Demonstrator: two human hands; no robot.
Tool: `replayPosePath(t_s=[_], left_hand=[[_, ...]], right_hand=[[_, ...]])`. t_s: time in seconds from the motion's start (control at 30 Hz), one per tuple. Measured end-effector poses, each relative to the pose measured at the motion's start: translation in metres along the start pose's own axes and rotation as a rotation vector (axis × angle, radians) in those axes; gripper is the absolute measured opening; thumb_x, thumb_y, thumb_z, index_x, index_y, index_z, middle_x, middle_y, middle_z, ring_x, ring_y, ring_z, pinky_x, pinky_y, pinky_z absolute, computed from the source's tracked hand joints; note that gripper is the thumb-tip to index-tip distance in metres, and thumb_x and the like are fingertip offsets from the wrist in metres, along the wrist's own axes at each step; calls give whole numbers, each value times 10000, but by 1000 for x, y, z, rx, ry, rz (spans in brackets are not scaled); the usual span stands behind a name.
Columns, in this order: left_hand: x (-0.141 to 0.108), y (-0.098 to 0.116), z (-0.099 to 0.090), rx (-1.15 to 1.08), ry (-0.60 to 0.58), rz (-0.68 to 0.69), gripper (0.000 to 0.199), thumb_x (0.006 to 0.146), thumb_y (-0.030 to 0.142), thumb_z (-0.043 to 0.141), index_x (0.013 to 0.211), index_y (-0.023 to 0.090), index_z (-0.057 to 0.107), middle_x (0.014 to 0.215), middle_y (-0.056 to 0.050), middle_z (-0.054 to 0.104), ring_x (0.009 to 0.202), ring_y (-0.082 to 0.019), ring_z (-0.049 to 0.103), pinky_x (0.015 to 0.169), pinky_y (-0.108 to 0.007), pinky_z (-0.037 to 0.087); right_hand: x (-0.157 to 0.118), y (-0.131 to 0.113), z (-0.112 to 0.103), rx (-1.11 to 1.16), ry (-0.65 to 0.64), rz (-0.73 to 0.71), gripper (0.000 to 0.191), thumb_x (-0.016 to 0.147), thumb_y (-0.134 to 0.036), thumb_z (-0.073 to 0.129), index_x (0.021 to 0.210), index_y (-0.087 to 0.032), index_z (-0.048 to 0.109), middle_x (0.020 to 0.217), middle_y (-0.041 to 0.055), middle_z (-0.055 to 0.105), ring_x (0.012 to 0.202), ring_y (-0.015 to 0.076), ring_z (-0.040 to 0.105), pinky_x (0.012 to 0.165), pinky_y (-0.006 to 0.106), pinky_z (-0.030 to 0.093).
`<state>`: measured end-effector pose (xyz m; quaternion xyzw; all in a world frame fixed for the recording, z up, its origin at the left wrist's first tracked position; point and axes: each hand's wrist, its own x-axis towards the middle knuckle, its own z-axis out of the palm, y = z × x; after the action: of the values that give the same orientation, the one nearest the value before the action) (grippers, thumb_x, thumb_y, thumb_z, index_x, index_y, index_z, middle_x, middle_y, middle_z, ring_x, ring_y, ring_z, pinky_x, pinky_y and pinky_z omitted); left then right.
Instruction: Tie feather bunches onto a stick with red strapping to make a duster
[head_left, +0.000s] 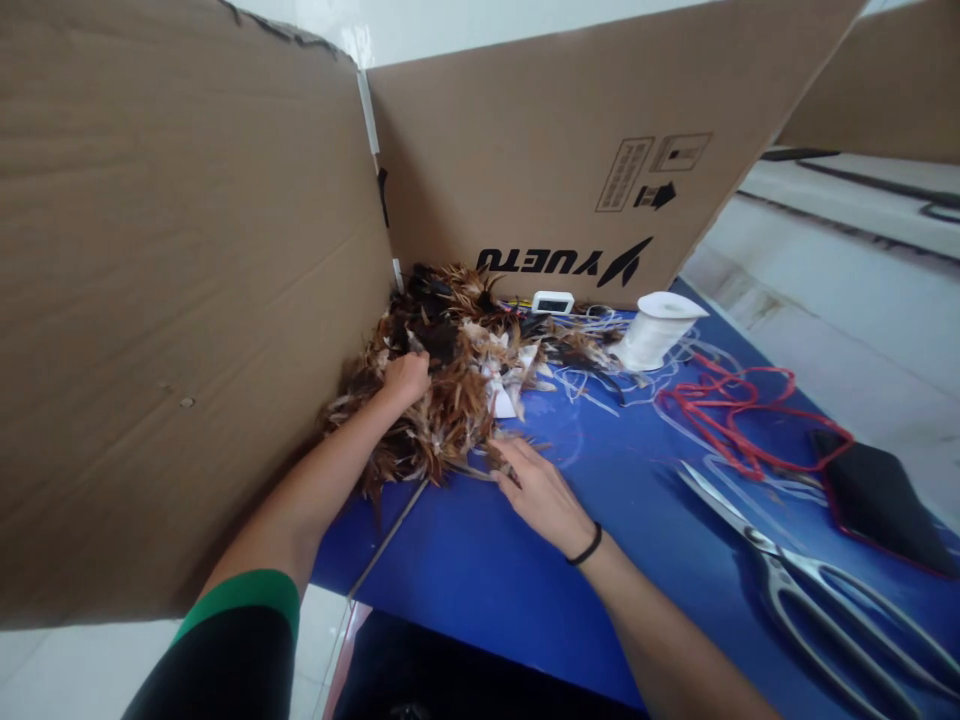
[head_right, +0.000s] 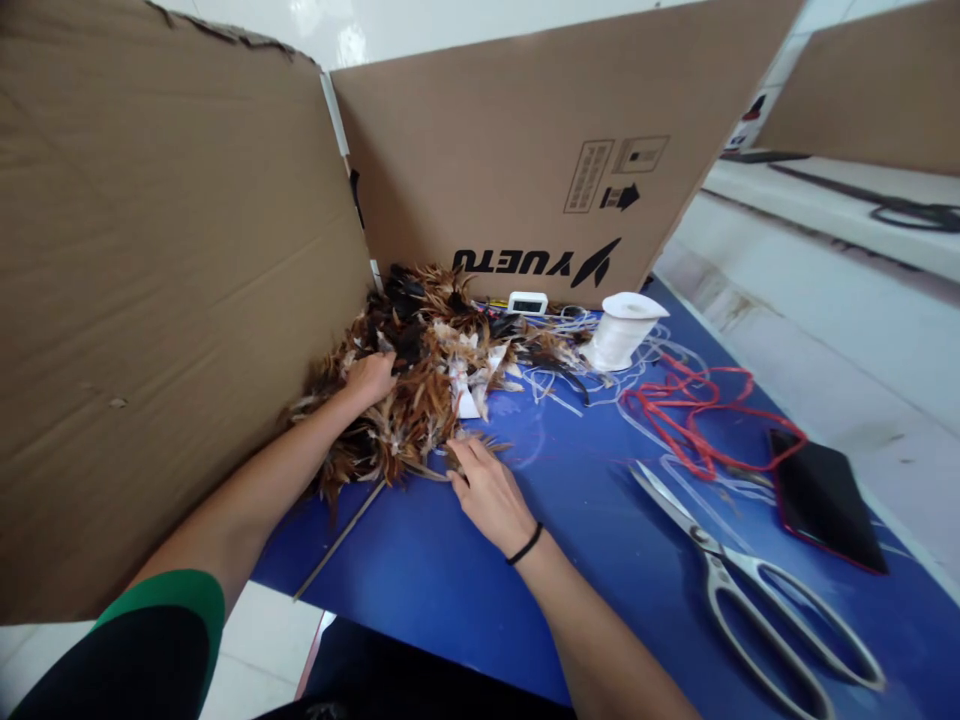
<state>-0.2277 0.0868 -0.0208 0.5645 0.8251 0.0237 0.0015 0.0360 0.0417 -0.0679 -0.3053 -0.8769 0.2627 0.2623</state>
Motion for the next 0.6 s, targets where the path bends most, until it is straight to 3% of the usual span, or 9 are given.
replayPosePath(t_s=[0.1,0.17,0.27,0.3,0.37,0.47,0.6], left_hand=[[-2,3,-9,-14,4,49,536,836,586,494,1137,171,650,1097,-165,679,1073,-328,617,956,-447,424],[7,-2,-20,-78,104,25,641,848,683,369,1108,185,677,1151,-160,657,1100,-334,595,966,-461,413],[35,-20,-33,-213,322,-126,635,956,527,183,1105,163,681,1220,-172,618,1162,-305,558,984,-425,402],[46,-28,-35,-252,331,-215,599,979,421,158,1111,138,669,1207,-183,623,1167,-284,558,992,-400,396],[69,-40,-33,-292,289,-328,463,971,285,242,1192,114,612,1248,-201,599,1173,-262,560,978,-368,405],[97,-49,-20,-318,187,-389,371,892,239,481,1195,48,579,1199,-257,615,1094,-289,611,897,-368,451],[122,-41,2,-337,97,-442,624,787,313,673,1299,17,474,1271,-315,552,1160,-347,582,904,-402,463]], right_hand=[[-1,1,3,-42,5,-36,363,867,-156,494,1214,-191,596,1155,127,635,1085,256,624,959,461,523],[-2,3,4,-60,17,-53,348,871,-162,492,1200,-189,604,1156,130,640,1085,259,626,962,466,525],[-1,6,5,-83,22,-66,332,881,-163,483,1187,-193,607,1153,124,646,1090,259,628,965,457,529],[-1,7,5,-91,20,-68,329,884,-163,479,1186,-194,607,1152,122,647,1088,259,630,964,452,531],[-1,7,5,-107,18,-73,324,889,-161,474,1183,-190,606,1154,121,650,1085,259,632,963,449,534],[-1,9,5,-133,18,-80,317,891,-157,475,1178,-174,610,1164,131,651,1083,263,633,963,454,537],[0,10,5,-166,16,-84,322,887,-146,481,1179,-175,613,1175,132,652,1104,272,621,972,468,532]])
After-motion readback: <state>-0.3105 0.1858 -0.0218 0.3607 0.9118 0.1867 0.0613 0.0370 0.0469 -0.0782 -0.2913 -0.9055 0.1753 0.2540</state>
